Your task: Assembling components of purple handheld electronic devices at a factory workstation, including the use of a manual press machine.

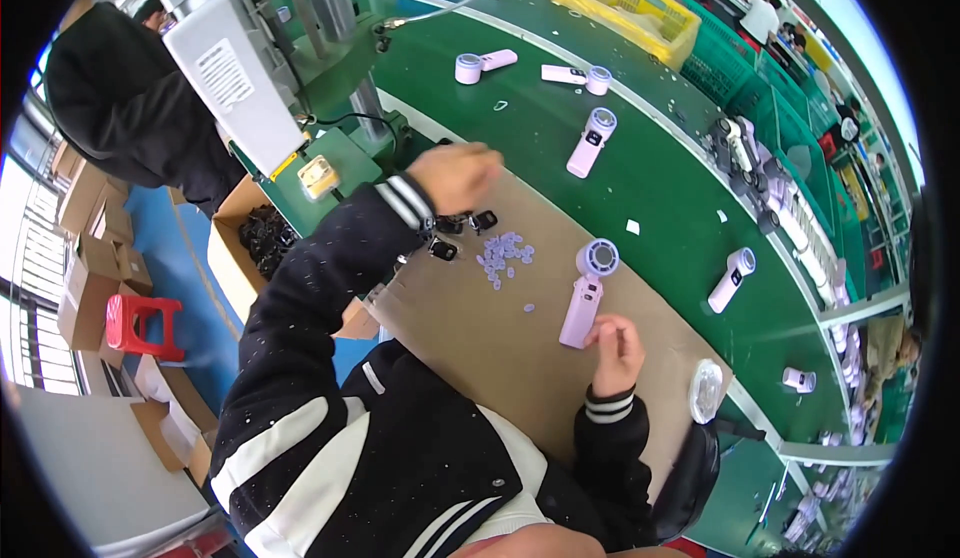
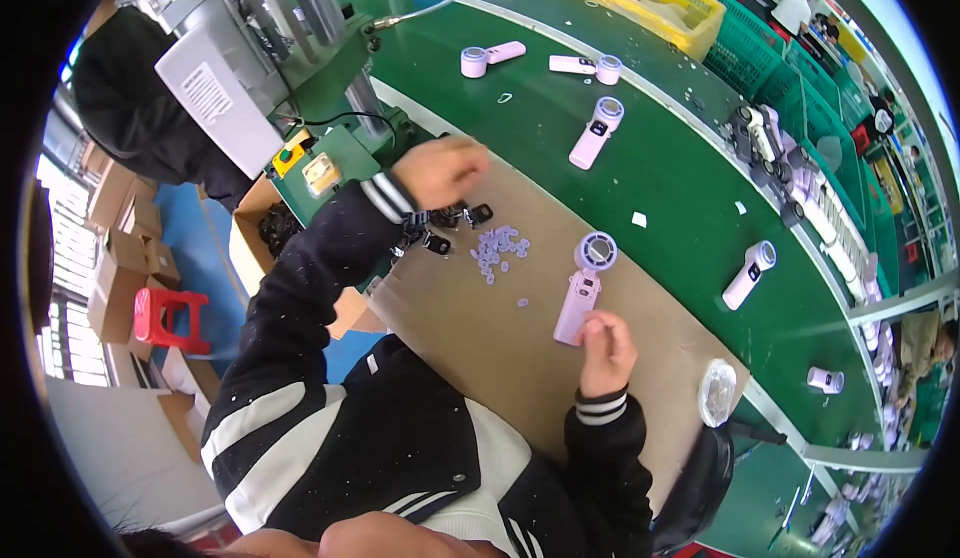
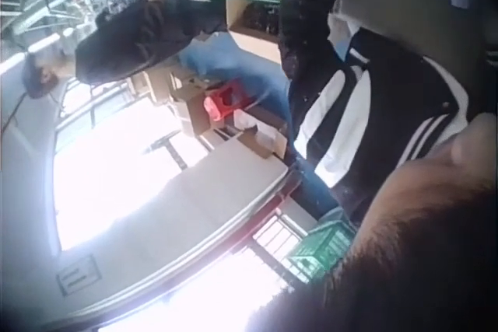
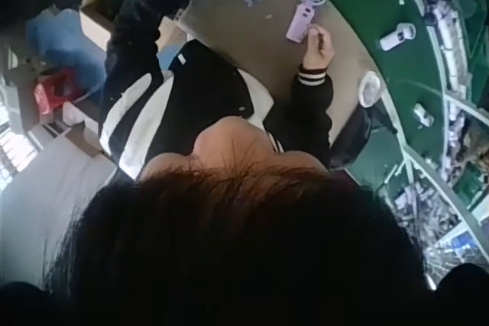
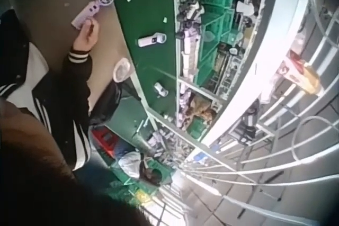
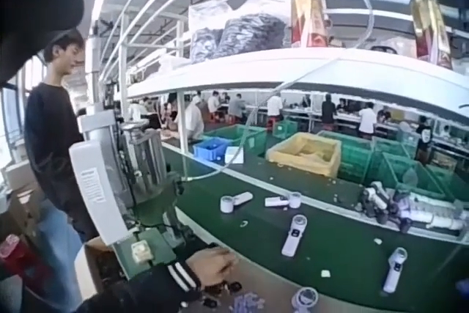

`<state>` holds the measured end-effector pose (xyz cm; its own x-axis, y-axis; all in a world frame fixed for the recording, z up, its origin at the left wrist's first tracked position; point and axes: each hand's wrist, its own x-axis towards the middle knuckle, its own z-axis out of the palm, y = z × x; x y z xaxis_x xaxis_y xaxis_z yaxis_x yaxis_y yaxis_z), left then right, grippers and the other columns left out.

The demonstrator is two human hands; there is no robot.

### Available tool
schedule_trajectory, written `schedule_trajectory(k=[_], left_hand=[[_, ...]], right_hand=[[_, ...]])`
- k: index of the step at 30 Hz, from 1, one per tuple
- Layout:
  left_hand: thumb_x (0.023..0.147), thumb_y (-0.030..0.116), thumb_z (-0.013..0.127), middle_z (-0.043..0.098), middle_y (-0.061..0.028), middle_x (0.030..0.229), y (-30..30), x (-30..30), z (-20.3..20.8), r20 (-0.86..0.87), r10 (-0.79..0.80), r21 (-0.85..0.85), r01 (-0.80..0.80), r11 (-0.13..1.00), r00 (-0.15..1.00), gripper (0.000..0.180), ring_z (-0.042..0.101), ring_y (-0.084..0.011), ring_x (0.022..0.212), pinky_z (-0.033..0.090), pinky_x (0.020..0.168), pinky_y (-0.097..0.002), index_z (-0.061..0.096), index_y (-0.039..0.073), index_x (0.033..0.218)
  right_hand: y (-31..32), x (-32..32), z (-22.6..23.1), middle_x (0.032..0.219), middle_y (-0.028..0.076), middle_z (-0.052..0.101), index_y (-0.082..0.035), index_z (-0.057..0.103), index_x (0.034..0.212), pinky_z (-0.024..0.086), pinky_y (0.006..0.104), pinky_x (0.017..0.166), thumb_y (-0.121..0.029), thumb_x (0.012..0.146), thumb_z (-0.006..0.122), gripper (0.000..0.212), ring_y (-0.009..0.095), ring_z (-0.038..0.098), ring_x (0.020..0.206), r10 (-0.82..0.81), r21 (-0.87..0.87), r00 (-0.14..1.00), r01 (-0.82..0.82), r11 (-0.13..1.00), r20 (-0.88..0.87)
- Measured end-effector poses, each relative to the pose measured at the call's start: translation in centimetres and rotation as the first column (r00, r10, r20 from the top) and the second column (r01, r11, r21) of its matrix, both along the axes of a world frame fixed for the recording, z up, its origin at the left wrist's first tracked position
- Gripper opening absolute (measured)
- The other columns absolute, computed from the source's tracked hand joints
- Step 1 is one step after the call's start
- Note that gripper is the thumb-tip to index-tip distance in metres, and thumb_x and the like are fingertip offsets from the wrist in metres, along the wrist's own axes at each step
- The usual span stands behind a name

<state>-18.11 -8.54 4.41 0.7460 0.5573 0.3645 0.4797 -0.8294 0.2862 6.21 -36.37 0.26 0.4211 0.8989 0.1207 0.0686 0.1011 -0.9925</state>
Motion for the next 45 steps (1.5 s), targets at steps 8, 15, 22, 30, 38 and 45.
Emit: schedule_trajectory(k=[8, 15, 22, 30, 38, 45], left_hand=[[0.083, 0.023, 0.065, 0.058, -0.0082, 0.098, -1.0, -4.4, -3.9, -0.13, 0.32, 0.032, -0.318, 0.947, 0.938, 0.03, 0.062, -0.0317, 0.089, 0.051, 0.076, -0.0395, 0.056, 0.015, 0.11], [0.083, 0.022, 0.064, 0.059, -0.0067, 0.097, 0.4, -5.4, -5.4, -0.265, 0.443, 0.076, -0.44, 0.895, 0.856, 0.033, 0.062, -0.0305, 0.087, 0.051, 0.076, -0.0387, 0.057, 0.016, 0.115], [0.078, 0.011, 0.061, 0.066, -0.0111, 0.083, 1.6, -6.4, -2.3, -0.158, 0.338, -0.224, -0.367, 0.903, 0.928, 0.023, 0.063, -0.0322, 0.077, 0.052, 0.072, -0.0402, 0.065, 0.008, 0.101], [0.075, -0.011, 0.057, 0.062, -0.009, 0.094, -2.1, -5.6, 0.1, 0.447, 0.135, -0.241, -0.026, 0.97, 0.884, 0.024, 0.058, -0.0267, 0.079, 0.049, 0.074, -0.036, 0.065, 0.005, 0.092], [0.09, 0.005, 0.056, 0.056, -0.0034, 0.087, -7.9, 0.5, -0.8, 0.421, -0.089, -0.507, 0.315, 0.802, 0.903, 0.013, 0.052, -0.0203, 0.071, 0.044, 0.066, -0.032, 0.048, 0.009, 0.099], [0.083, -0.005, 0.055, 0.064, -0.0034, 0.098, -9.0, 6.8, -5.1, 0.684, -0.139, -0.458, 0.569, 0.683, 0.716, 0.024, 0.058, -0.0145, 0.085, 0.048, 0.077, -0.026, 0.06, 0.006, 0.104]], right_hand=[[2.2, 3.3, -3.0, 0.084, 0.004, 0.061, -0.002, 0.061, 0.101, 0.045, 0.0235, 0.065, -0.011, 0.097, 0.059, 0.01, 0.012, 0.052, 0.068, -0.078, 0.05, 0.996, 0.079, 0.996, -0.035], [3.2, 4.4, -3.6, 0.083, 0.003, 0.059, -0.004, 0.061, 0.1, 0.042, 0.0212, 0.061, -0.006, 0.095, 0.059, 0.005, 0.01, 0.05, 0.066, -0.029, -0.01, 0.99, 0.028, 1.0, -0.139], [3.3, 5.3, -3.8, 0.085, 0.005, 0.061, -0.004, 0.06, 0.106, 0.051, 0.0253, 0.066, -0.002, 0.095, 0.057, 0.011, 0.013, 0.057, 0.068, 0.122, 0.01, 0.951, -0.125, 0.992, -0.283], [0.6, 6.4, -5.1, 0.082, 0.01, 0.062, -0.006, 0.054, 0.115, 0.057, 0.0277, 0.056, -0.003, 0.097, 0.053, 0.019, 0.019, 0.064, 0.06, 0.014, -0.089, 0.957, -0.042, 0.995, -0.29], [4.5, 3.1, -6.7, 0.099, 0.012, 0.057, -0.005, 0.058, 0.1, 0.048, 0.0344, 0.083, -0.006, 0.089, 0.061, 0.011, 0.023, 0.058, 0.087, -0.069, 0.043, 0.908, 0.056, 0.998, 0.413], [6.6, 2.3, -7.9, 0.112, 0.015, 0.049, -0.005, 0.056, 0.088, 0.04, 0.0364, 0.092, -0.008, 0.083, 0.062, 0.008, 0.032, 0.048, 0.101, -0.1, 0.163, 0.782, -0.002, 0.987, 0.615]])
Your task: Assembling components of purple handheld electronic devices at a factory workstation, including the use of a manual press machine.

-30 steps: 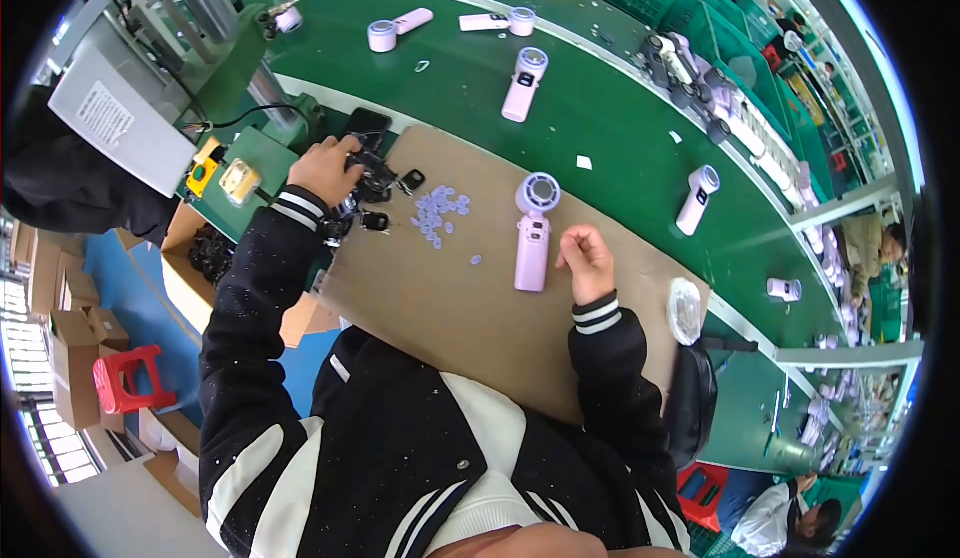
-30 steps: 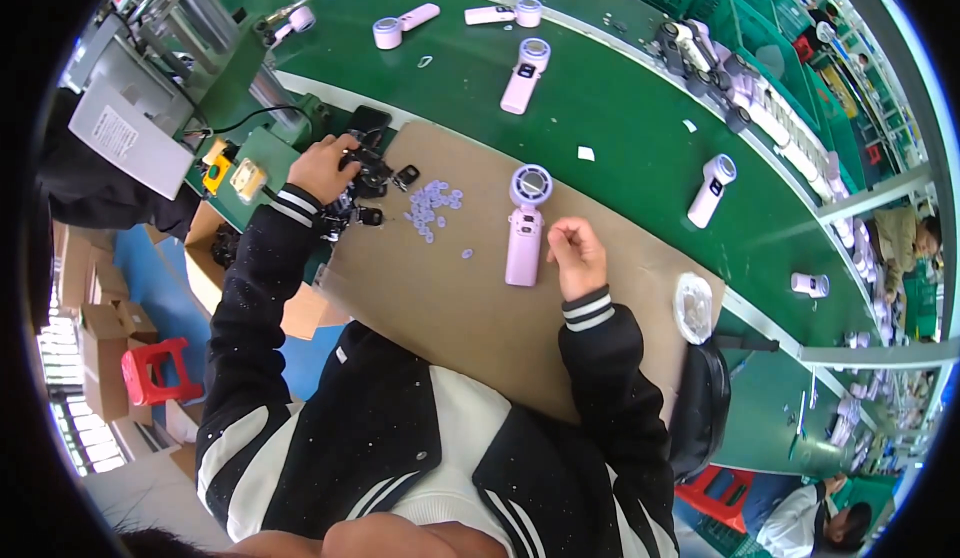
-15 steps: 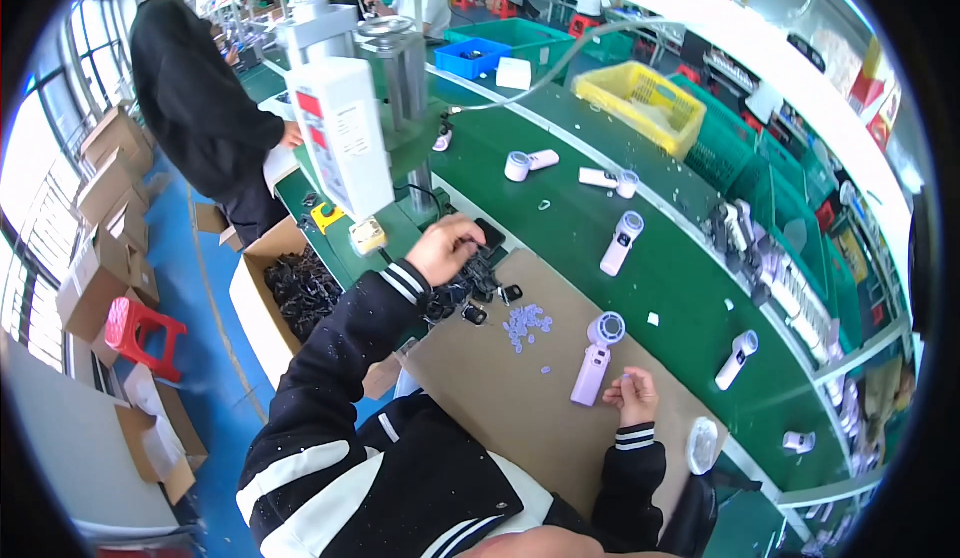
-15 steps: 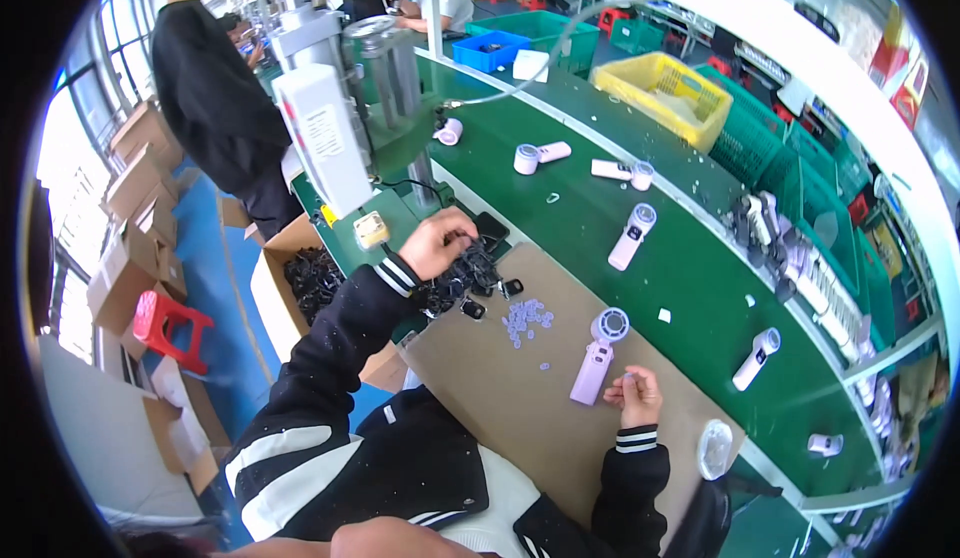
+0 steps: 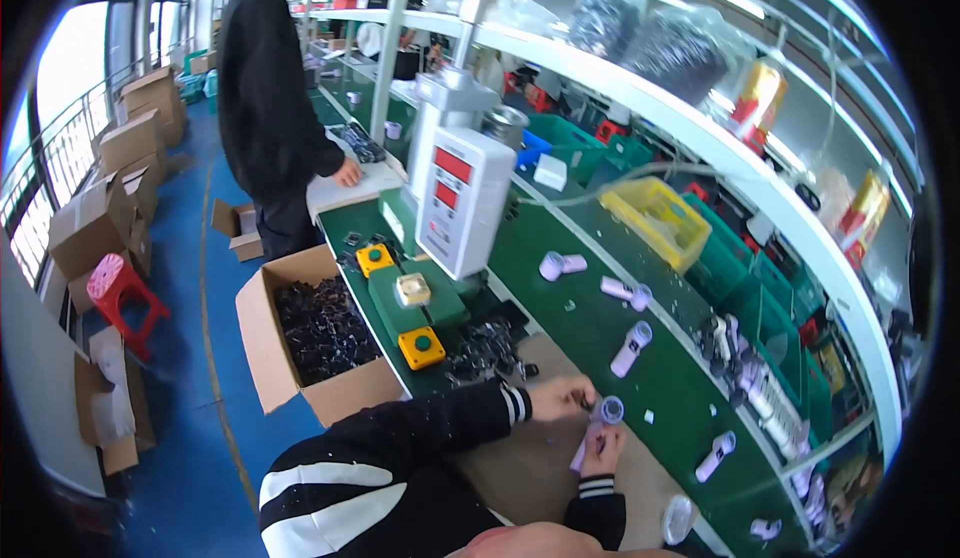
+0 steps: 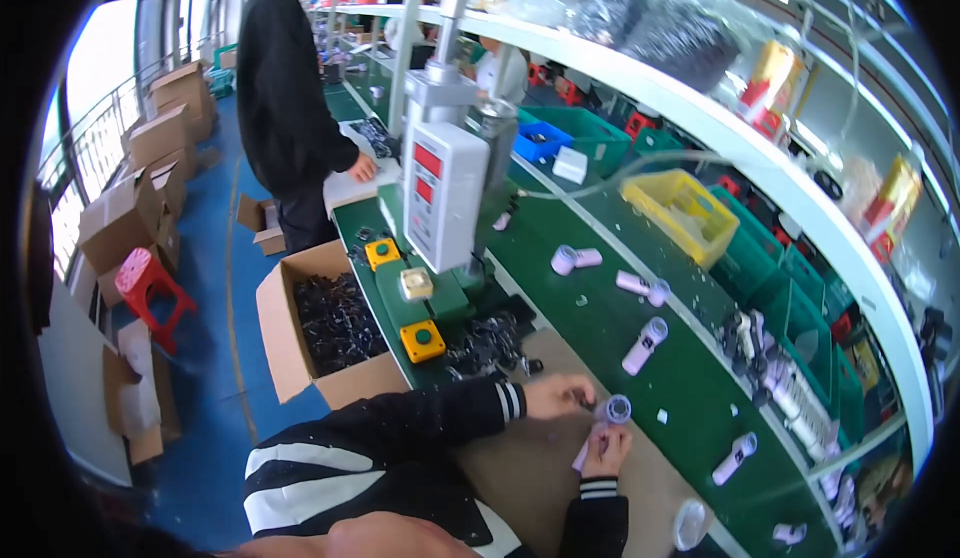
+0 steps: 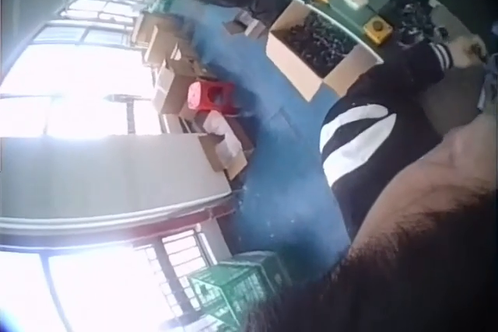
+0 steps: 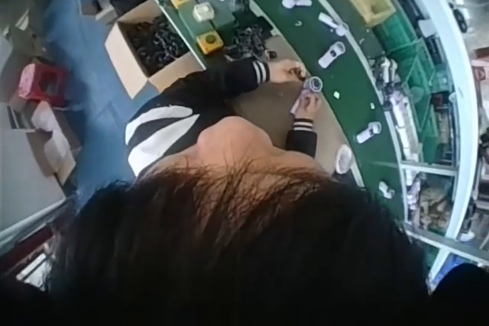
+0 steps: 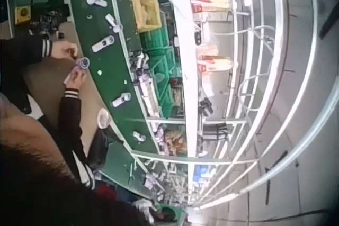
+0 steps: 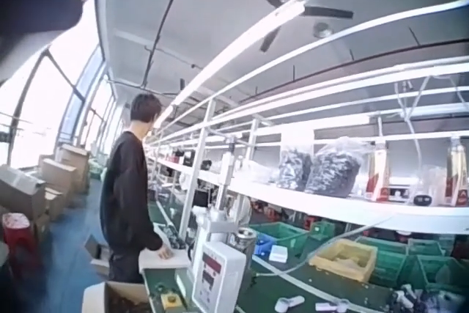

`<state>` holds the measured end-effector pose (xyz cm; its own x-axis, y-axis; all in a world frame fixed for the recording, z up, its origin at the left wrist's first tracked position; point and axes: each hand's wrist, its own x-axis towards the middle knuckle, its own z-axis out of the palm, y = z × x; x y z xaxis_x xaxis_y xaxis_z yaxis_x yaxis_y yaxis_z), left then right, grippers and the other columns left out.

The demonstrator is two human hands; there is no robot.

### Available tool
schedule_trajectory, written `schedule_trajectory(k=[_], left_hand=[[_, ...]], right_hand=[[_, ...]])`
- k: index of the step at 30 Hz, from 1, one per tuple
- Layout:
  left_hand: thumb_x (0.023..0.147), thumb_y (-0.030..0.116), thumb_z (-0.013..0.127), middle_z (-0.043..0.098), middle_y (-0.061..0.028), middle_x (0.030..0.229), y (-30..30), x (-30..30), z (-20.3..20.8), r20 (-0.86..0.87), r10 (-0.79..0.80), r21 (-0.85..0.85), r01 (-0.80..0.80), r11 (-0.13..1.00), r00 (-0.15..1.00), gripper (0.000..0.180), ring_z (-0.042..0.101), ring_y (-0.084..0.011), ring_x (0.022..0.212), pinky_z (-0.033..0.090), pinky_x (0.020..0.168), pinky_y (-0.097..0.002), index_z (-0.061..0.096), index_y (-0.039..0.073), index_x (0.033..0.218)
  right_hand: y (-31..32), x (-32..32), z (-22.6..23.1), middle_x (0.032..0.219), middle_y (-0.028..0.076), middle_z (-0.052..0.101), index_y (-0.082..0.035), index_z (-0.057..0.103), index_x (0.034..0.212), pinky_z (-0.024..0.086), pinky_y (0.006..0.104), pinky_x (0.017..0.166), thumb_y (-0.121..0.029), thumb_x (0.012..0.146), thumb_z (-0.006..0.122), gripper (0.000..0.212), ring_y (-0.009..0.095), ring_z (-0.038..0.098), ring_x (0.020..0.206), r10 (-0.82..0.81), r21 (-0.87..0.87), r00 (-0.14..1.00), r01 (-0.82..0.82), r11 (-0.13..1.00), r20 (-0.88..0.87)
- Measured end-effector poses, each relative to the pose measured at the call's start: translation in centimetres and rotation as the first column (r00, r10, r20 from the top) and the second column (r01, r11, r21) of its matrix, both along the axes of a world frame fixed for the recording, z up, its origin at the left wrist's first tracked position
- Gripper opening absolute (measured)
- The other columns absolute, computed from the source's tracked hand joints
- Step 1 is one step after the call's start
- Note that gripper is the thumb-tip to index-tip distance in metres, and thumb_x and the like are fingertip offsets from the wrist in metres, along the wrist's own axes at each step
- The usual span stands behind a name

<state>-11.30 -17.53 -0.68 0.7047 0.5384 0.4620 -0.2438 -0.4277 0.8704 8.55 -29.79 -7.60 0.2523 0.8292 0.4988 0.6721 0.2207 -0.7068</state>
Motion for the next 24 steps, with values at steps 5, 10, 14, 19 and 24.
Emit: schedule_trajectory(k=[5, 10, 14, 19, 24], left_hand=[[0.085, -0.005, 0.055, 0.064, -0.0035, 0.1, -0.4, 0.6, -0.6, -0.015, -0.099, -0.087, 0.097, 0.991, 0.995, 0.026, 0.057, -0.0139, 0.084, 0.048, 0.076, -0.0259, 0.061, 0.006, 0.108], [0.086, -0.004, 0.057, 0.064, -0.004, 0.099, -0.8, 1.8, -1.2, 0.061, 0.016, -0.205, -0.003, 0.979, 0.998, 0.025, 0.056, -0.013, 0.081, 0.048, 0.074, -0.0259, 0.062, 0.005, 0.108], [0.086, -0.002, 0.058, 0.063, -0.0045, 0.094, -0.7, 2.7, -1.5, 0.153, 0.12, -0.362, -0.058, 0.93, 0.981, 0.022, 0.056, -0.0129, 0.076, 0.047, 0.07, -0.0259, 0.063, 0.004, 0.106], [0.085, -0.002, 0.057, 0.063, -0.0047, 0.083, -0.5, 3.9, -2.3, 0.124, 0.092, -0.526, -0.013, 0.85, 0.988, 0.018, 0.055, -0.0139, 0.071, 0.045, 0.064, -0.0255, 0.065, 0.003, 0.101], [0.086, 0.001, 0.06, 0.064, -0.0041, 0.082, -0.4, 5.1, -3.9, 0.066, -0.001, -0.489, 0.033, 0.872, 0.998, 0.016, 0.055, -0.0126, 0.068, 0.045, 0.063, -0.0245, 0.066, 0.002, 0.101]], right_hand=[[-0.8, -0.1, 0.8, 0.102, 0.013, 0.049, -0.005, 0.053, 0.085, 0.042, 0.0346, 0.082, -0.007, 0.085, 0.059, 0.007, 0.028, 0.05, 0.089, -0.092, -0.015, 0.995, 0.092, 0.996, 0.027], [-0.9, 0.2, 0.2, 0.098, 0.012, 0.049, -0.004, 0.052, 0.088, 0.042, 0.0335, 0.075, -0.006, 0.085, 0.057, 0.006, 0.026, 0.049, 0.082, -0.191, -0.05, 0.981, 0.193, 0.98, 0.029], [-0.6, 0.8, -0.3, 0.096, 0.012, 0.049, -0.003, 0.052, 0.092, 0.042, 0.0329, 0.072, -0.005, 0.086, 0.055, 0.007, 0.025, 0.048, 0.079, -0.211, -0.013, 0.977, 0.211, 0.977, 0.023], [-0.6, 0.5, -0.3, 0.097, 0.012, 0.049, -0.003, 0.052, 0.098, 0.042, 0.0322, 0.072, -0.005, 0.087, 0.055, 0.011, 0.024, 0.048, 0.08, -0.271, -0.055, 0.962, 0.269, 0.962, -0.021], [-0.6, -0.1, -0.5, 0.101, 0.012, 0.051, -0.003, 0.052, 0.104, 0.043, 0.0303, 0.074, -0.008, 0.09, 0.056, 0.015, 0.022, 0.05, 0.083, -0.314, -0.081, 0.945, 0.308, 0.948, -0.092]])
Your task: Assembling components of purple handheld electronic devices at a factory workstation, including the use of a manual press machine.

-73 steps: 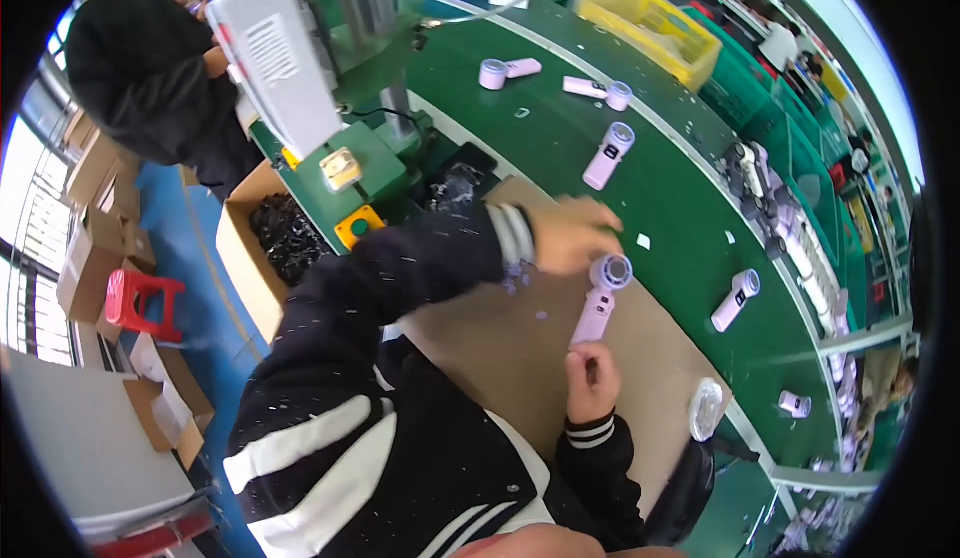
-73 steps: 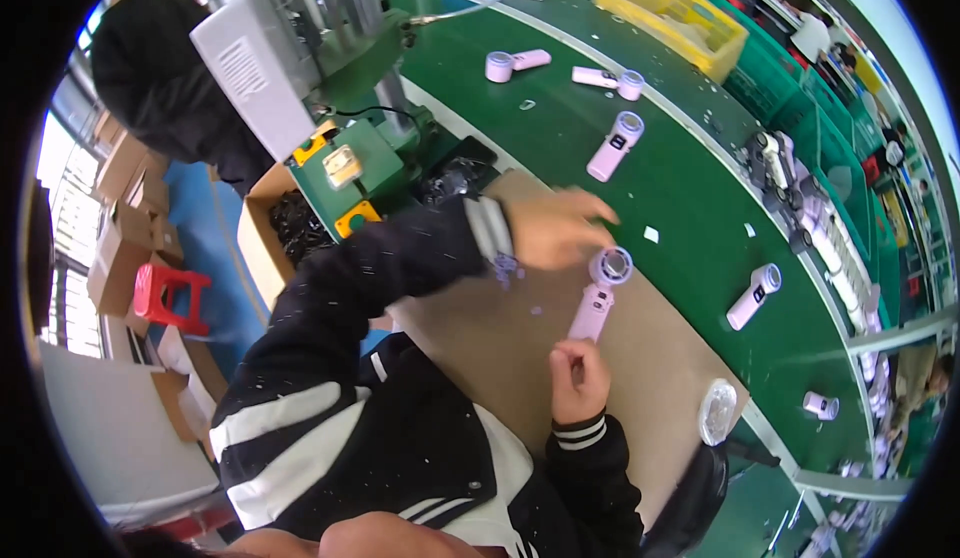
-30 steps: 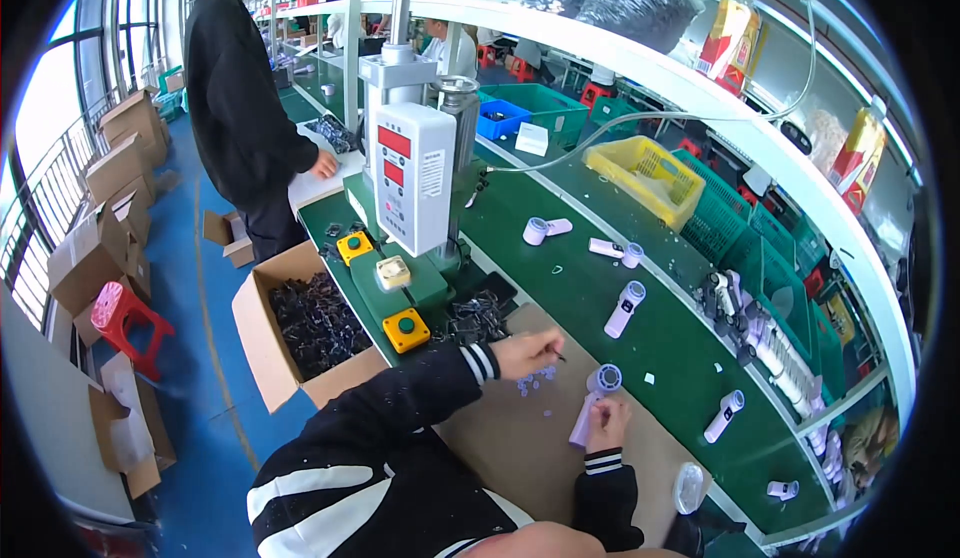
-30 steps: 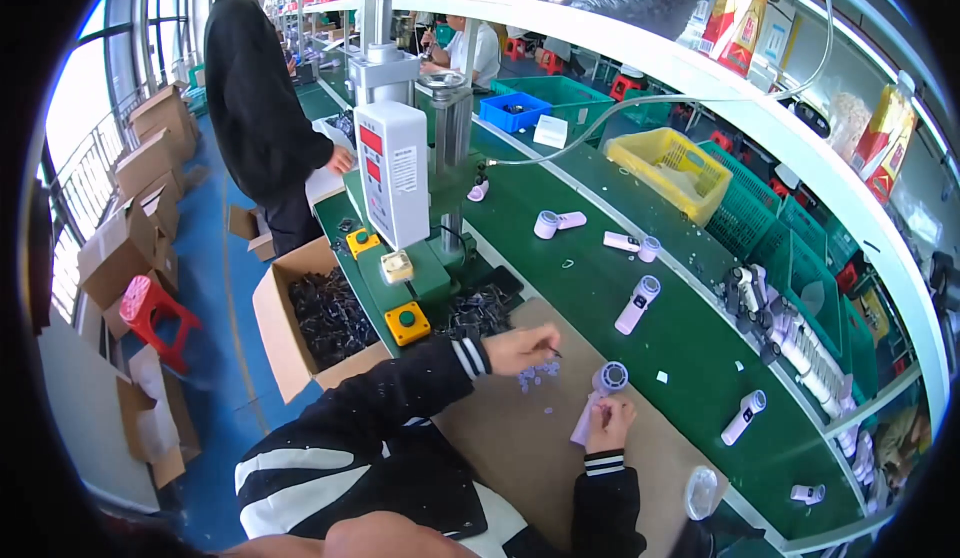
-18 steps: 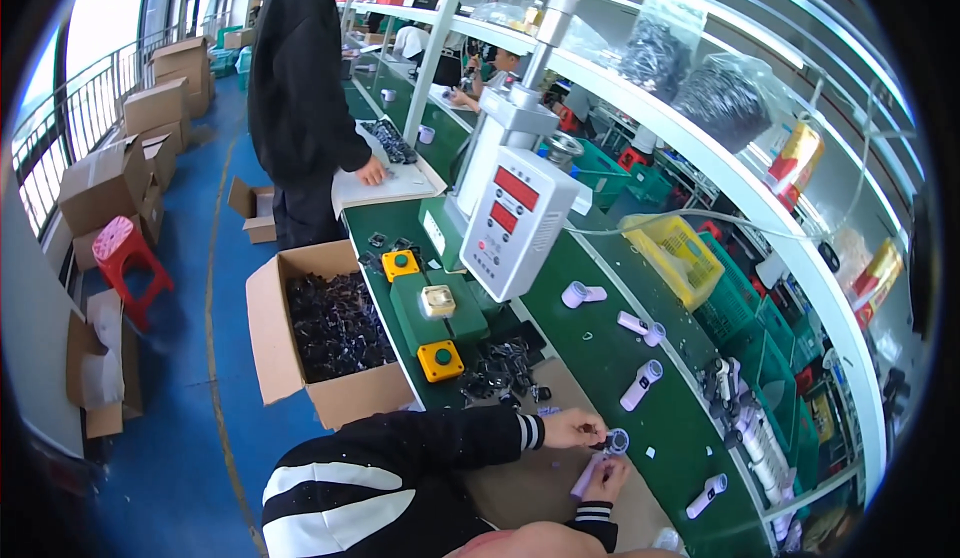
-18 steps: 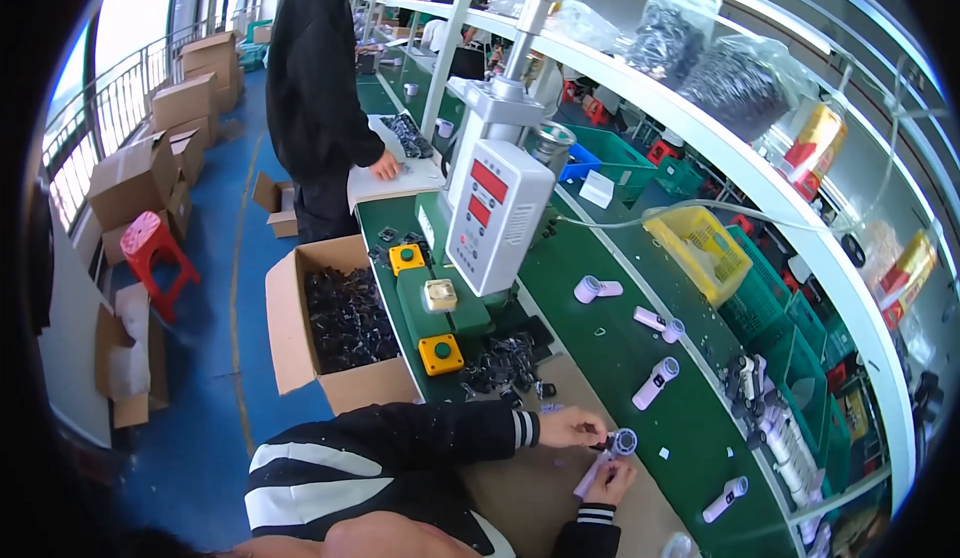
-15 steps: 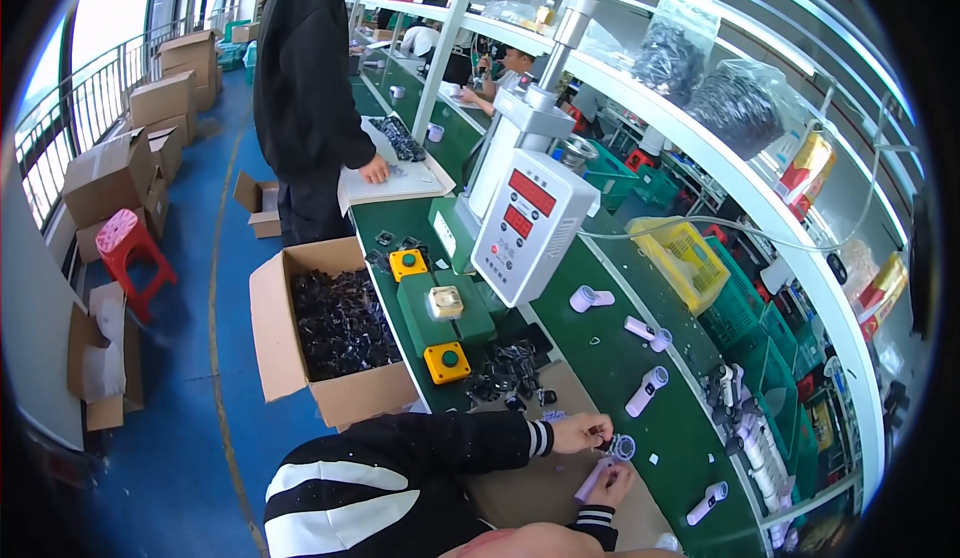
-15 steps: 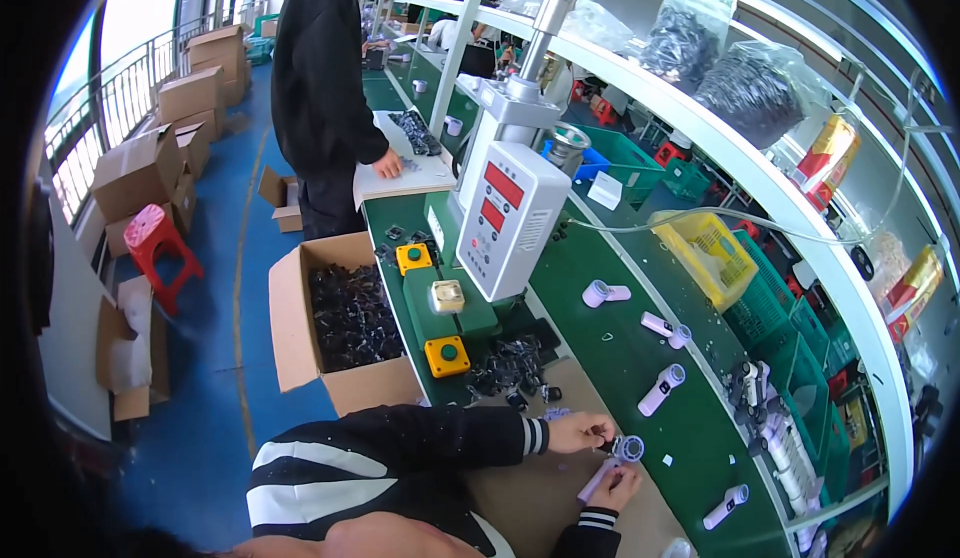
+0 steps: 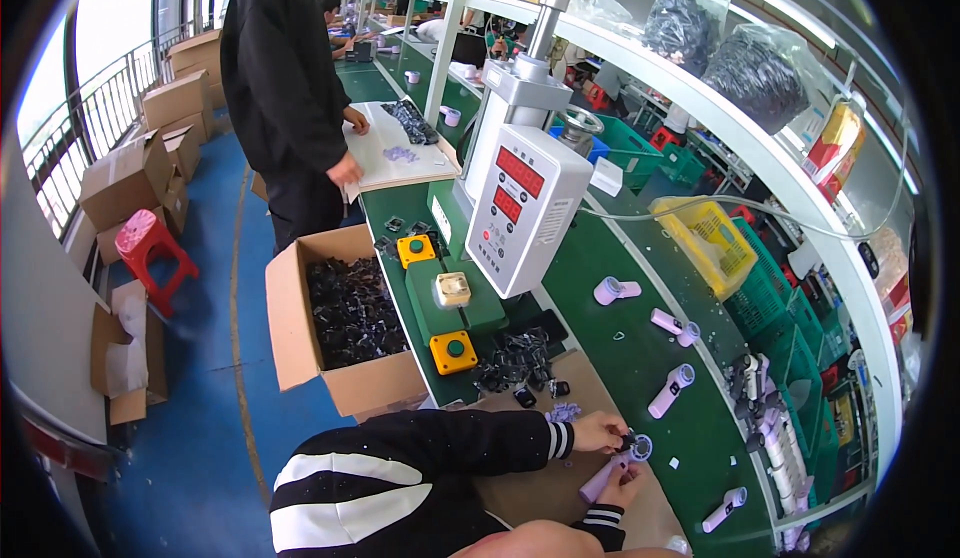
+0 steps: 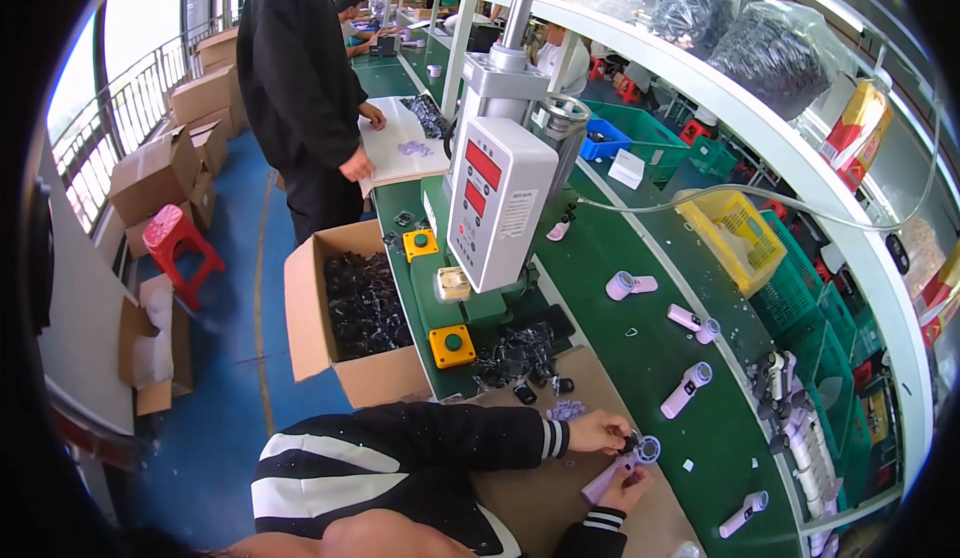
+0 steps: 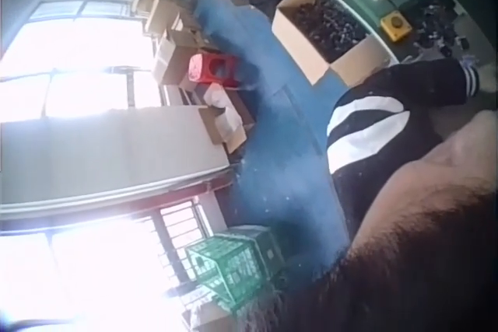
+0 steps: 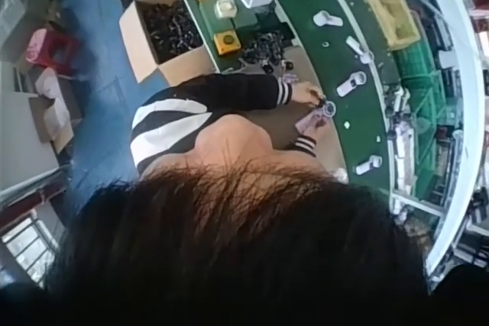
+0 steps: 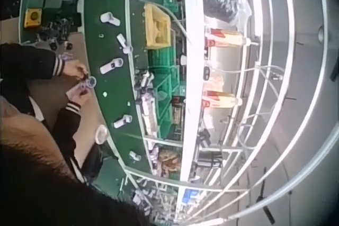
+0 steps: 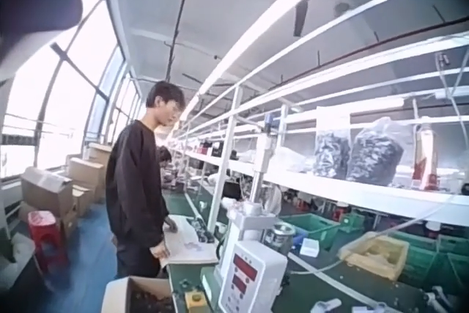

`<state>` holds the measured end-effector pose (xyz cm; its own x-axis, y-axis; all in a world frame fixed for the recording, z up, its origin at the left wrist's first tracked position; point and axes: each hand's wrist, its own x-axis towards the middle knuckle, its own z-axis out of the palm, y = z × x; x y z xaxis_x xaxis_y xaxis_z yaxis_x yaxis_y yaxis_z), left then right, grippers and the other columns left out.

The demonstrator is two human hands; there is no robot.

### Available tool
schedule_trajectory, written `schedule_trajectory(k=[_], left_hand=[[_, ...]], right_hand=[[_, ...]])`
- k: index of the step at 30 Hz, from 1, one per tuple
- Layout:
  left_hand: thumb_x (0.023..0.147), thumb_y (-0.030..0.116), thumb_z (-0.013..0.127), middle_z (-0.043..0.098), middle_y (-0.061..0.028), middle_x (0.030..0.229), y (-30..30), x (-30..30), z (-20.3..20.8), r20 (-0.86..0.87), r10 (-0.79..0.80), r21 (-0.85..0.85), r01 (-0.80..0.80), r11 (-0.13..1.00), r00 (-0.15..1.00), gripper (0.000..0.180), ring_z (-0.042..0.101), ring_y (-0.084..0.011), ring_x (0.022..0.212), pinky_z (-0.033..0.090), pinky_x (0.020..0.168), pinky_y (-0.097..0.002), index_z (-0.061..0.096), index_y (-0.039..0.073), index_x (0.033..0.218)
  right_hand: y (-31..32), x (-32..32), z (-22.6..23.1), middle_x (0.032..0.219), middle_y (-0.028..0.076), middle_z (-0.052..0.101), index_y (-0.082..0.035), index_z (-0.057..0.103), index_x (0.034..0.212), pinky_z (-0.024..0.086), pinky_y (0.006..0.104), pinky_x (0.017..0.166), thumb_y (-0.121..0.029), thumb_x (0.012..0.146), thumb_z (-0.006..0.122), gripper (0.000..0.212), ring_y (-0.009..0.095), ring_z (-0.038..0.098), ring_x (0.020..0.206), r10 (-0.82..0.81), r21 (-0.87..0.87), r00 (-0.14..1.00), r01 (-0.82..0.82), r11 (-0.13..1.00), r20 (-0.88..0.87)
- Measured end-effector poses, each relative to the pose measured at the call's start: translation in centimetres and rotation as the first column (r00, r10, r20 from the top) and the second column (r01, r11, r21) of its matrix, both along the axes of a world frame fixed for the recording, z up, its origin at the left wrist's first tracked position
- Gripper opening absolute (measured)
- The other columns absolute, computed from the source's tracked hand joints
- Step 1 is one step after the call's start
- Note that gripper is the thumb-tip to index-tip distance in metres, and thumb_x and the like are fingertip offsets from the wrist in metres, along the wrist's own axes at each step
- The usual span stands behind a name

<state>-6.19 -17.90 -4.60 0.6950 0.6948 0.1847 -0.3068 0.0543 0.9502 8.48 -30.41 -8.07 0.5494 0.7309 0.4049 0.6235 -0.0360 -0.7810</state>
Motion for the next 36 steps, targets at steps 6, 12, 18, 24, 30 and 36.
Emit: schedule_trajectory(k=[6, 12, 18, 24, 30, 36], left_hand=[[0.087, 0.007, 0.063, 0.065, -0.0015, 0.079, -2.0, 1.4, 1.6, -0.059, 0.051, 0.06, -0.047, 0.997, 0.997, 0.01, 0.053, -0.0112, 0.066, 0.046, 0.064, -0.0239, 0.067, 0.002, 0.094], [0.085, 0.014, 0.064, 0.068, -0.0033, 0.076, -3.3, 2.0, 2.6, -0.136, 0.197, 0.364, -0.136, 0.921, 0.971, 0.01, 0.057, -0.0161, 0.063, 0.048, 0.062, -0.0286, 0.07, 0.006, 0.085], [0.082, 0.014, 0.071, 0.069, -0.0059, 0.069, -3.2, 1.3, 4.2, -0.242, 0.291, 0.377, -0.186, 0.907, 0.926, 0.012, 0.059, -0.0174, 0.056, 0.048, 0.055, -0.0298, 0.072, 0.003, 0.089], [0.084, 0.015, 0.071, 0.06, -0.0043, 0.073, -2.0, 1.1, 2.9, -0.252, 0.392, 0.595, -0.178, 0.784, 0.885, 0.01, 0.052, -0.0201, 0.061, 0.042, 0.06, -0.0316, 0.07, 0.007, 0.09], [0.09, 0.027, 0.064, 0.059, -0.0037, 0.077, -2.2, 0.4, 3.3, -0.343, 0.542, 0.766, -0.105, 0.634, 0.768, 0.019, 0.053, -0.0216, 0.072, 0.038, 0.071, -0.0346, 0.07, 0.009, 0.091], [0.094, 0.035, 0.056, 0.062, -0.0052, 0.087, -3.1, 1.1, 2.4, -0.355, 0.606, 0.885, 0.046, 0.464, 0.712, 0.028, 0.053, -0.023, 0.079, 0.034, 0.076, -0.0368, 0.069, 0.01, 0.096]], right_hand=[[-0.3, 1.1, 2.4, 0.094, 0.01, 0.057, -0.002, 0.056, 0.102, 0.045, 0.0288, 0.075, -0.012, 0.093, 0.059, 0.014, 0.019, 0.053, 0.08, 0.165, 0.145, 0.963, -0.135, 0.98, -0.213], [-1.4, 1.8, 2.6, 0.091, 0.01, 0.064, -0.002, 0.062, 0.103, 0.05, 0.0277, 0.073, -0.009, 0.093, 0.062, 0.013, 0.018, 0.058, 0.076, 0.228, 0.212, 0.966, -0.2, 0.957, -0.121], [-0.8, 0.8, 4.9, 0.072, 0.006, 0.065, -0.007, 0.066, 0.09, 0.045, 0.0308, 0.054, -0.009, 0.087, 0.067, 0.004, 0.019, 0.056, 0.057, 0.102, 0.099, 0.995, -0.102, 0.99, 0.01], [-1.9, 1.2, 6.1, 0.063, 0.004, 0.057, -0.006, 0.057, 0.082, 0.041, 0.0311, 0.051, -0.007, 0.087, 0.064, 0.009, 0.019, 0.047, 0.051, 0.12, -0.034, 0.98, -0.127, 0.991, -0.16], [-2.1, 1.2, 5.3, 0.063, 0.004, 0.057, -0.006, 0.055, 0.081, 0.042, 0.0315, 0.052, -0.008, 0.088, 0.063, 0.011, 0.02, 0.048, 0.051, 0.177, -0.11, 0.962, -0.203, 0.973, -0.209], [-1.5, 0.4, 5.7, 0.063, 0.004, 0.056, -0.008, 0.055, 0.092, 0.045, 0.0337, 0.055, -0.009, 0.09, 0.061, 0.007, 0.021, 0.052, 0.054, 0.065, -0.282, 0.998, -0.067, 0.957, -0.017]])
